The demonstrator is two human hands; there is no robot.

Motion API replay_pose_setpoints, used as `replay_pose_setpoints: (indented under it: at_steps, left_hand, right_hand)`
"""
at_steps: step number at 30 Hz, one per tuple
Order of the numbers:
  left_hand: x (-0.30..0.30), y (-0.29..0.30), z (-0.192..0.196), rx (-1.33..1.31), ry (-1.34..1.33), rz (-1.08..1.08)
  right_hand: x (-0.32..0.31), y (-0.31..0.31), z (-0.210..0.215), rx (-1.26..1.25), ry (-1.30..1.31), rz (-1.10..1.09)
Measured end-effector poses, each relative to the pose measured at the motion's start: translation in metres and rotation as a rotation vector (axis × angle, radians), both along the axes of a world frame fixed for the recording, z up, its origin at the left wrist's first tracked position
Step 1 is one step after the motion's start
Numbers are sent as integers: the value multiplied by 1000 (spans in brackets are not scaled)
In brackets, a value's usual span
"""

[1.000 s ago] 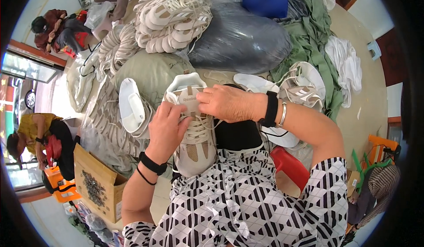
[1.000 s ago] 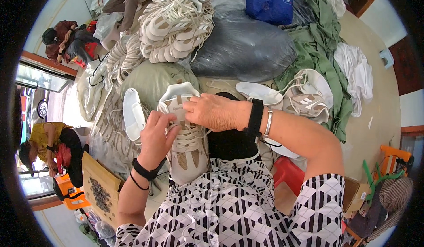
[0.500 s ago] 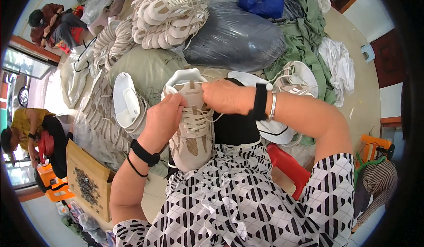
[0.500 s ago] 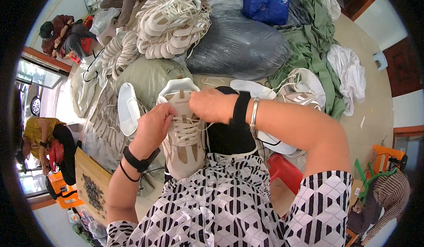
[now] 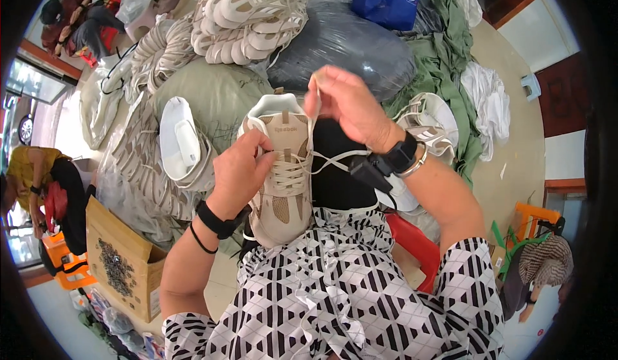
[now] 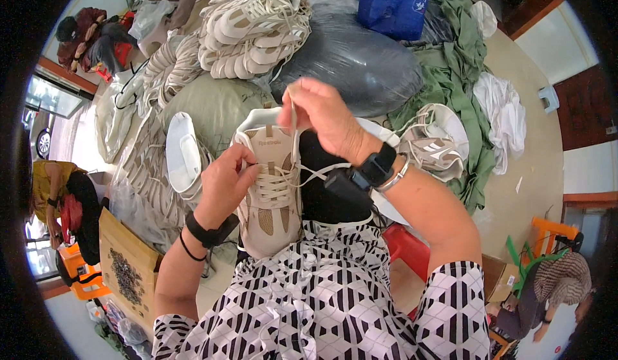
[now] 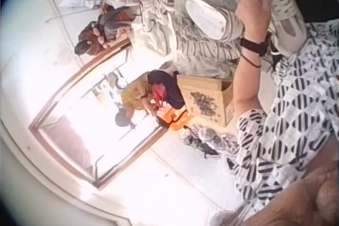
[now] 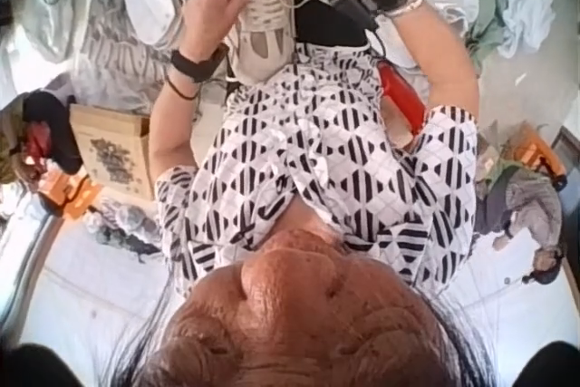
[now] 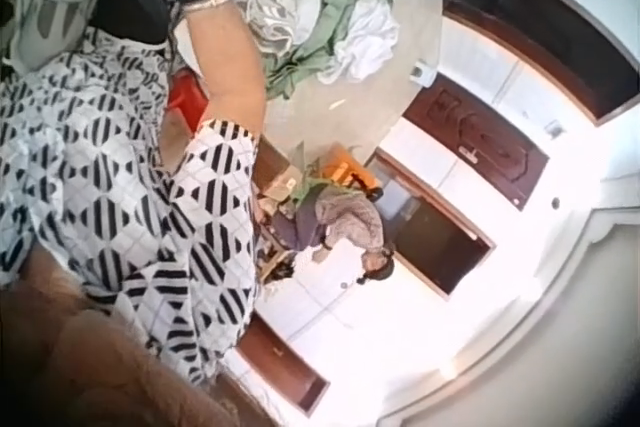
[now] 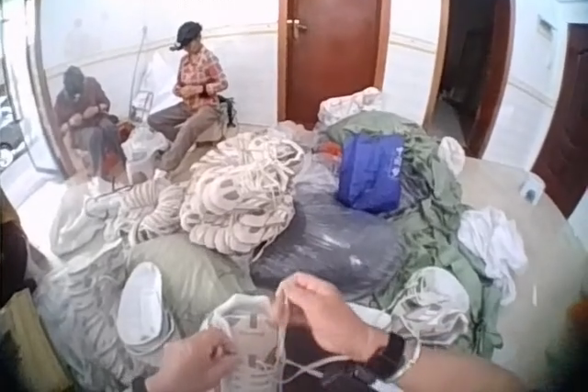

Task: The recorder is lacing a white and tan athletic shoe while sitting among many shoe components.

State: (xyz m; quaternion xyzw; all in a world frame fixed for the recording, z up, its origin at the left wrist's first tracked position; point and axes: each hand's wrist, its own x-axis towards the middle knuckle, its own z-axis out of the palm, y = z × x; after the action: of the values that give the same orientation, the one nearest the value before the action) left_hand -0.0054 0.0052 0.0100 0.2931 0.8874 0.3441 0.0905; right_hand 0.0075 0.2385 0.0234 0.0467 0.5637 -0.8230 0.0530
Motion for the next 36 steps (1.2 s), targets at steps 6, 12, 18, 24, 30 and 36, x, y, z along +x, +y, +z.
replay_pose_setpoints:
  at_steps: [6,12,18,24,30,36]
  left_hand:
    - [0,8,5,-20,-96,83]
    - [3,18,-6,-53,304,6]
    - [3,21,-2,-10,50,17]
    - [-1,17,-1,57,97,-77]
    - [-6,14,3,-314,221,-161]
    - [0,3,9,-210,176,-108]
  right_hand:
    - [47,-32,-31,966,226,148]
    - [46,-30,-45,1055,460,11]
    - [48,-16,-20,798,-93,492]
    - [59,-28,-30,953,132,92]
    - [52,-33,-27,1071,191,88]
    - [60,-27,3,600,-278,478]
